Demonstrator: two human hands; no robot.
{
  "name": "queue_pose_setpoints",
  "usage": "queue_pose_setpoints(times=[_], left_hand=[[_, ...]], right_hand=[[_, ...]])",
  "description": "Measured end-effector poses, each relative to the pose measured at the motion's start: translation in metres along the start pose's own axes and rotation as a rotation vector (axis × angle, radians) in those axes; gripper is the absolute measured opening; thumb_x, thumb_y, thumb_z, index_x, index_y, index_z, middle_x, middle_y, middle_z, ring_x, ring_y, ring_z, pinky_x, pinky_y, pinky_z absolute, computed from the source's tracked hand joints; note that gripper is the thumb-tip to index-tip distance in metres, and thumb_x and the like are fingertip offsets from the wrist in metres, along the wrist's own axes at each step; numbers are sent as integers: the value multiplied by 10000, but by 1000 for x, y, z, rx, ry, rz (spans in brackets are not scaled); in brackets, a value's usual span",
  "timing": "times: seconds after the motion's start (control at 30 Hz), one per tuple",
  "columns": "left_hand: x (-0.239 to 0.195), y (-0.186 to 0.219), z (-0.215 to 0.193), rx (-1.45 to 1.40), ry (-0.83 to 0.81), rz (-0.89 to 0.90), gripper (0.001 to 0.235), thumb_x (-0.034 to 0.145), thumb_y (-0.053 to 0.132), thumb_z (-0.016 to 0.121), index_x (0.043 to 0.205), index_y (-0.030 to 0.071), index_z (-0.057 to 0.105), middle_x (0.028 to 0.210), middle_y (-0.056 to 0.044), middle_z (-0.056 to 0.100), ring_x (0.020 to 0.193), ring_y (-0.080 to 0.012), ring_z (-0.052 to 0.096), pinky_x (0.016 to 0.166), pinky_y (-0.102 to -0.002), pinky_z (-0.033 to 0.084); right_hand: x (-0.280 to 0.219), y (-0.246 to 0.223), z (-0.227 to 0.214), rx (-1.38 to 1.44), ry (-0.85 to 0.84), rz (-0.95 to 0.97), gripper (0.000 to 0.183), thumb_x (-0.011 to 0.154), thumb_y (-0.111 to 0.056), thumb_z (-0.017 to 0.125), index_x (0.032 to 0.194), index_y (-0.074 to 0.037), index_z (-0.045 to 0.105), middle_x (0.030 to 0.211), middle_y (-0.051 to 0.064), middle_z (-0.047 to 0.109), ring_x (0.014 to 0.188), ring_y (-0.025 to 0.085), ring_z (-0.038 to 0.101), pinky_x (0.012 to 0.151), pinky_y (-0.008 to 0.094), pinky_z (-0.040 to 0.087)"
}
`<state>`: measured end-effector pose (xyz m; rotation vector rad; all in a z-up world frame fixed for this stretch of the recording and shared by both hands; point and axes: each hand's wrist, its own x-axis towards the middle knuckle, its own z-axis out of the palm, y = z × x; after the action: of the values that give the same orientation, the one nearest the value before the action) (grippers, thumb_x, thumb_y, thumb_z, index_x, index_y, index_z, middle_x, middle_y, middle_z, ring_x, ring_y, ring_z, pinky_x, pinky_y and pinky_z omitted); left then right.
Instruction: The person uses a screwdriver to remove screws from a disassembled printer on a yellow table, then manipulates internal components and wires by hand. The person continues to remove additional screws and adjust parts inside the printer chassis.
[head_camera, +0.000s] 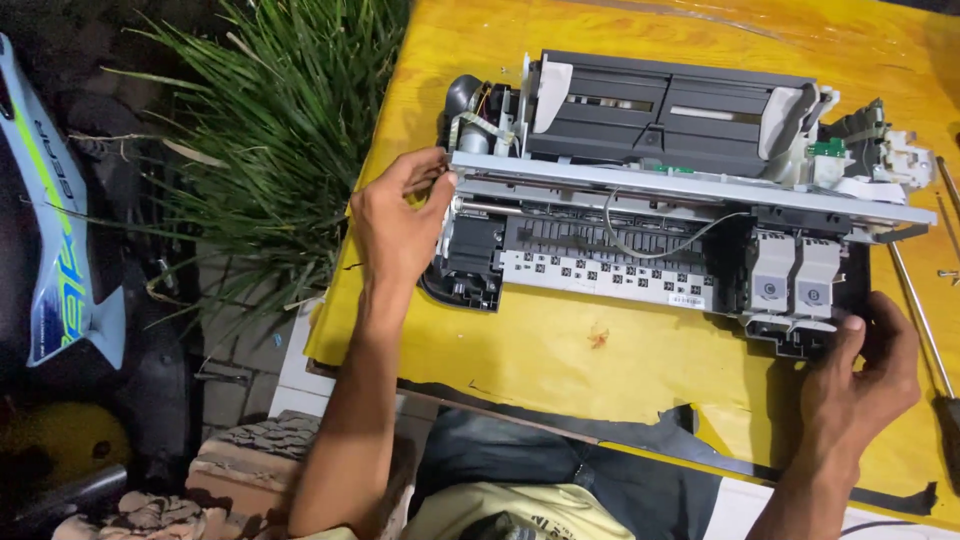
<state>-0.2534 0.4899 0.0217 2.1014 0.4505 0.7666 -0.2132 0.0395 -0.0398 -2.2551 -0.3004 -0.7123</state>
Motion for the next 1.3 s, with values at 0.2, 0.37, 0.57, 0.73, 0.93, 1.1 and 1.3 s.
queue_pose_setpoints(times=[0.2,0.37,0.57,0.73,0.93,1.1,1.3], left_hand=[[2,-14,-3,-16,-84,107,357,860,80,812,1204,25,731,1112,-130,782,972,-206,782,918,-308,628],[-3,-18,-2,-17,-112,110,413,891,66,813,1280,35,678,1194,-156,750,1055,-269,770,913,-362,650],[-4,-30,7,-117,-52,147,348,901,37,820,1227,39,698,1159,-140,767,1057,-265,781,948,-354,659],[-10,-46,11,-303,-55,226,274,967,13,789,1218,57,687,1150,-160,742,1125,-319,746,1038,-443,669],[-12,-22,15,-240,82,154,120,862,15,808,890,44,695,848,-48,770,947,-246,820,881,-335,699],[-8,-16,17,-112,171,279,162,878,47,808,800,73,669,824,-32,801,889,-212,831,734,-280,658],[-8,-5,22,7,143,105,243,867,137,821,1100,98,762,1007,-66,820,902,-157,839,813,-256,699]], right_hand=[[0,-3,0,48,5,-14,356,1271,-70,512,1448,230,588,1300,348,629,1179,415,589,1008,476,486],[0,7,1,70,-26,-110,350,1273,-43,495,1442,260,548,1338,396,600,1234,468,565,1066,508,455],[-6,28,4,184,-57,-163,353,1289,-18,464,1457,290,497,1378,432,557,1260,491,547,1079,530,441],[-17,43,2,80,-27,-87,364,1293,-47,506,1351,292,625,1316,401,672,1213,412,615,1040,503,497],[-24,49,0,21,-16,122,438,1299,-255,570,1299,166,689,1267,277,735,1122,316,671,894,425,560],[-8,16,-2,175,-89,-154,322,1263,36,463,1433,302,525,1412,452,572,1322,502,544,1134,534,422],[-11,26,-1,248,-78,-154,414,1296,-44,497,1482,320,428,1446,476,502,1344,516,495,1140,553,417]])
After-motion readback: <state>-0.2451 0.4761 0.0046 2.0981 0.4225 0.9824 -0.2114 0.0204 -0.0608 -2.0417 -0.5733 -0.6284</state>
